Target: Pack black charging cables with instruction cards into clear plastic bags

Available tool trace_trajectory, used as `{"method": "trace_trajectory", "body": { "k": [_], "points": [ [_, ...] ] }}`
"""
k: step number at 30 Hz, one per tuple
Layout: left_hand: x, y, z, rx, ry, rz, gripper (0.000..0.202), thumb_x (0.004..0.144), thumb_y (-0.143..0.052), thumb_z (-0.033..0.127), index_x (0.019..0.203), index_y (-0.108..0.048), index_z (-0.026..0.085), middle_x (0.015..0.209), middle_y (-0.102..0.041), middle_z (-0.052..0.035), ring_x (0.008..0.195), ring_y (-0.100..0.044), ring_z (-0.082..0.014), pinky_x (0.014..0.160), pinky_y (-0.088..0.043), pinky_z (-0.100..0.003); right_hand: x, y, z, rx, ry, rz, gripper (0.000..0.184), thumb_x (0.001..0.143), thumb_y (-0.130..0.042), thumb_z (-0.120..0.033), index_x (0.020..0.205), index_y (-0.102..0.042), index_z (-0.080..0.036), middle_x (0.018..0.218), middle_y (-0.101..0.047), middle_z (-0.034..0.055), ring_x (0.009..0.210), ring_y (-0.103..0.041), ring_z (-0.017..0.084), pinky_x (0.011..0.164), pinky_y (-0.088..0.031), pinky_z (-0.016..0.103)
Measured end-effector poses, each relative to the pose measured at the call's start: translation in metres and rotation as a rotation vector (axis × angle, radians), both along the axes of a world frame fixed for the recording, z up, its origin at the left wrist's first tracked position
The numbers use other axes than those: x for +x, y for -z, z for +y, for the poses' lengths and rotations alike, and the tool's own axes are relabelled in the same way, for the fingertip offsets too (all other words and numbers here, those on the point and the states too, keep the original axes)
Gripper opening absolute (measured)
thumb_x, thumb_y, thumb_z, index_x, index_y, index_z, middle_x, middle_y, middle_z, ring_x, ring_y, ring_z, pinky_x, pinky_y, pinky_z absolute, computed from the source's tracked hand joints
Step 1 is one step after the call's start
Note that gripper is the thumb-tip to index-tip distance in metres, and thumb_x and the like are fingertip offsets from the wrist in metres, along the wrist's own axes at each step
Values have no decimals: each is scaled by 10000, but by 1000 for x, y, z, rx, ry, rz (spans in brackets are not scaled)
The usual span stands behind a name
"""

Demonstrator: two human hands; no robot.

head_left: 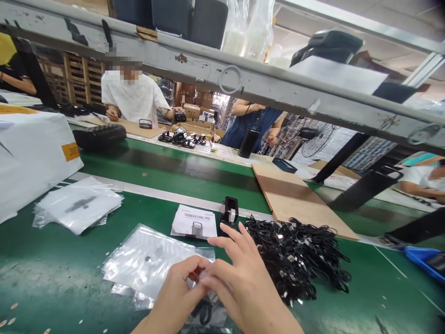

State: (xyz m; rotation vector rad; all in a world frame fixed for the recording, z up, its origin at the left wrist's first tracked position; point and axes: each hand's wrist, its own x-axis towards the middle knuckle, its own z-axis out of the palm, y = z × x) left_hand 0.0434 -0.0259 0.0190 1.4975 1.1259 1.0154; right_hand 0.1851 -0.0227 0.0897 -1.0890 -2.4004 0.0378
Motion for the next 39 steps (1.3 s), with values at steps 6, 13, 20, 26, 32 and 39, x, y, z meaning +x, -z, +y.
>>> {"method": "trace_trajectory", "body": {
  "k": [6,13,20,26,32,39],
  "points": [
    [-3,5,-6,56,-37,23,261,798,-491,360,609,-522,182,592,-510,29,584,-453,-124,562,-367,-215,3,-11,-2,-173,15,92,57,759,-617,-284,748,-606,-230,1011,-607,22,1069,-493,217,1023,-259,490],
    [-13,0,-2,71,-95,-27,232,831,-460,340,736,-624,207,710,-617,-2,672,-564,-148,611,-427,-210,37,-12,0,-276,70,-62,121,762,-622,-285,663,-599,-220,920,-617,17,931,-564,182,1025,-229,517],
    [-15,-4,2,231,-213,-29,148,795,-530,262,709,-648,240,651,-628,21,626,-580,-131,593,-442,-194,45,-13,-4,-378,52,166,85,788,-577,-200,705,-584,-216,725,-624,-22,725,-580,138,863,-428,353],
    [-12,-6,6,197,-369,-126,110,732,-595,270,643,-640,224,659,-614,14,655,-583,-144,588,-462,-210,38,21,2,-583,162,622,485,713,-640,-182,1168,-480,-228,831,-644,-3,811,-586,163,797,-447,321],
    [-16,-1,19,104,-483,-195,106,687,-630,313,671,-626,209,630,-651,7,647,-619,-167,639,-494,-254,28,43,13,-685,243,700,153,754,-587,-262,655,-644,-159,647,-619,5,636,-543,140,606,-429,258],
    [-21,5,30,-156,-165,-78,163,608,-691,299,733,-704,194,712,-711,-28,647,-638,-177,597,-513,-246,31,56,18,-808,182,837,131,762,-586,-263,755,-680,-171,731,-661,17,681,-585,141,623,-460,248]
  ]
}}
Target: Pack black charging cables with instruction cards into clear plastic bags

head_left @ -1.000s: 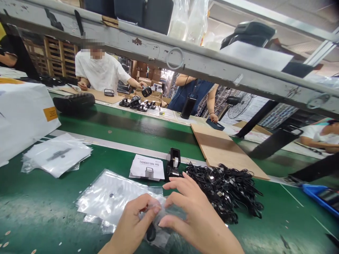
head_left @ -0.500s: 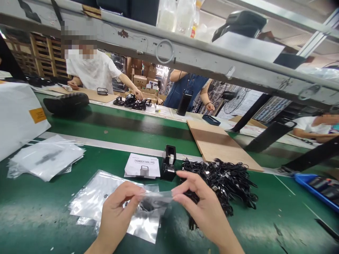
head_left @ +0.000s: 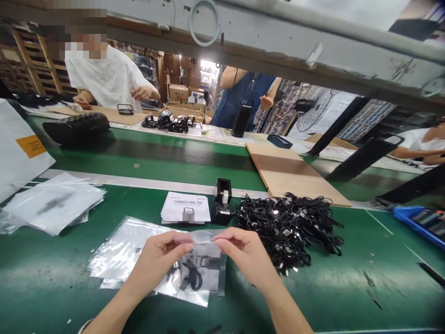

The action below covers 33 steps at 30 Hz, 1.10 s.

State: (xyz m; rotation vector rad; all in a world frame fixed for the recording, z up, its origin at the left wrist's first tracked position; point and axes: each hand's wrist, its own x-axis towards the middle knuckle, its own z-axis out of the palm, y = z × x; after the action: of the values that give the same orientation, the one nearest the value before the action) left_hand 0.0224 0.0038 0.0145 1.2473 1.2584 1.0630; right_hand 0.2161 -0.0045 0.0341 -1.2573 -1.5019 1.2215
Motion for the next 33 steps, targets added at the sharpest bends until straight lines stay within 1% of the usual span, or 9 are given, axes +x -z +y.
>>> {"method": "trace_trajectory", "body": {
  "k": [6,11,14,16,19,21,26,29,33],
  "points": [
    [-8,5,0,-12,79,98,119,661,-622,290,684,-715,221,824,-723,-46,774,-641,-223,683,-510,-294,10,2,5,184,-60,-112,233,777,-515,-104,834,-703,-230,827,-694,4,769,-622,137,715,-492,267],
    [-3,1,-2,-147,-11,-191,476,713,-511,531,1051,-574,202,984,-681,-95,809,-630,-207,716,-489,-317,14,10,7,306,-69,-155,355,731,-445,0,816,-701,-232,856,-698,3,826,-630,146,770,-502,301],
    [7,3,-4,-205,36,-98,423,645,-598,550,844,-628,178,698,-681,-32,620,-612,-166,589,-470,-254,14,14,6,277,-35,-133,286,784,-449,-72,864,-678,-224,892,-686,23,846,-624,158,784,-495,322],
    [13,6,-5,-219,45,6,329,639,-639,498,661,-623,170,563,-630,8,544,-578,-141,524,-436,-219,13,14,3,198,61,-63,276,839,-429,-158,1054,-588,-227,996,-648,47,858,-615,154,775,-494,321],
    [17,10,-6,-187,28,-18,308,678,-616,474,734,-635,172,638,-653,-5,616,-597,-161,553,-454,-228,12,12,1,110,99,-8,420,842,-468,-239,1253,-384,-229,1051,-594,66,803,-598,136,740,-495,302],
    [16,12,-7,-161,1,-46,313,695,-608,458,820,-632,171,695,-665,-20,673,-607,-178,588,-468,-244,10,12,5,117,124,-70,412,820,-503,-265,1218,-418,-205,955,-601,54,739,-577,133,708,-489,294],
    [10,14,-8,-125,-94,-73,296,721,-586,450,839,-617,181,669,-648,5,665,-591,-156,624,-463,-233,9,9,37,169,548,-359,251,795,-496,-392,808,-612,-171,866,-580,76,667,-533,174,718,-419,365],
    [9,14,-10,-118,-95,-70,283,725,-585,442,834,-605,181,631,-610,21,607,-558,-135,580,-448,-214,9,10,55,67,469,-344,250,722,-574,-389,584,-608,-183,653,-577,38,612,-547,193,712,-401,374],
    [8,16,-13,-87,-114,-25,256,741,-570,434,794,-581,184,605,-561,36,598,-528,-125,561,-418,-200,8,20,64,-32,449,-158,222,705,-578,-383,659,-624,-171,623,-602,9,447,-533,128,579,-438,309]
  ]
}}
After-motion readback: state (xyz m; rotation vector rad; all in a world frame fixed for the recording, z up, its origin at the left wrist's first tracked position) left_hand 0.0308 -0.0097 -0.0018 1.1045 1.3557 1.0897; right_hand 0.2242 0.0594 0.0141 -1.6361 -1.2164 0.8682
